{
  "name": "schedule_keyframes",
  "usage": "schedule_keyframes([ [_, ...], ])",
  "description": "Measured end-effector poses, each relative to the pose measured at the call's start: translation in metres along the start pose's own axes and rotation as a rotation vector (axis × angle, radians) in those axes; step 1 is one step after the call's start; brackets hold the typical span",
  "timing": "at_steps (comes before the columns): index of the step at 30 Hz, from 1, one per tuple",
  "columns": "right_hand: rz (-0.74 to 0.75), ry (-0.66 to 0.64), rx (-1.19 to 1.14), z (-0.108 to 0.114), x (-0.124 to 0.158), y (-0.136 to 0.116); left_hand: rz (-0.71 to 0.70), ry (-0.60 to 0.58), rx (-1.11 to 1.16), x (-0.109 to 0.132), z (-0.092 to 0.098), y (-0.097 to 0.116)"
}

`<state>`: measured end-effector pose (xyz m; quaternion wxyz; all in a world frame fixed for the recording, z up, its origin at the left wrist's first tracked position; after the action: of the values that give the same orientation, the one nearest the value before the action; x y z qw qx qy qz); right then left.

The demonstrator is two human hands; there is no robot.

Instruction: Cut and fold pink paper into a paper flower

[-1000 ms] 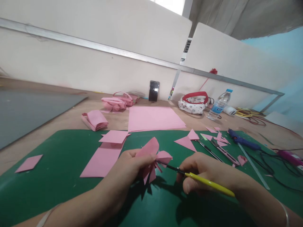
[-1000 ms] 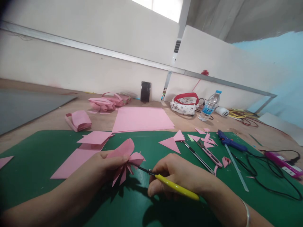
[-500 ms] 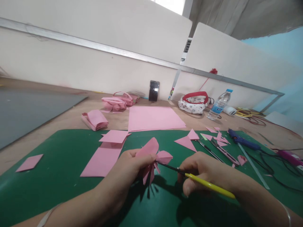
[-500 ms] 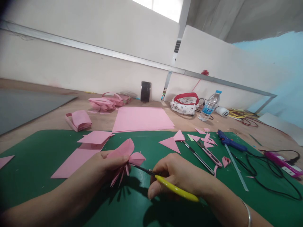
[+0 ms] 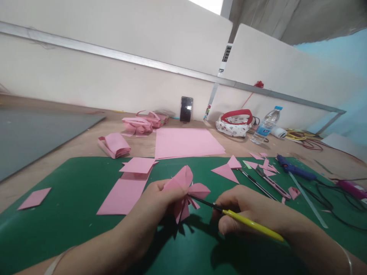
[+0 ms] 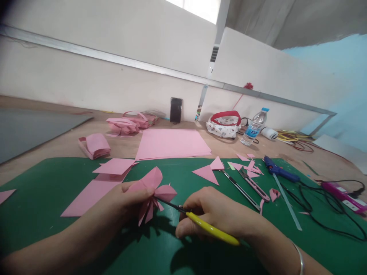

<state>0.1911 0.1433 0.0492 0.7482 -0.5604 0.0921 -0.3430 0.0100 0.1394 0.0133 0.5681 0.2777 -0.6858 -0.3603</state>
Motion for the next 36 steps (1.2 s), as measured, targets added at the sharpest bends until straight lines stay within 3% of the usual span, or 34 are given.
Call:
schedule_keyframes([
  [14,-0.013,0.002,-0.009,0.000,-0.001,0.004,-0.090,0.078,-0.132,0.009,-0.006,0.011],
  [36,-0.016,0.010,-0.050,0.002,-0.003,0.003,-0.048,0.002,-0.121,0.000,-0.003,0.009],
])
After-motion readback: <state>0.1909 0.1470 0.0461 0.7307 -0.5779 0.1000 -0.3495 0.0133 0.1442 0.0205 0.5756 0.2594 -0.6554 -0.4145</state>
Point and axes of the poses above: each hand's wrist, its own x-axis away from the middle knuckle, its own z-axis out of the back of the hand, y = z × x, the point moved 4 cm from there along -x, towards the middle knuckle, and after that the axes turned 15 degrees about z, right-handed, at the moved point
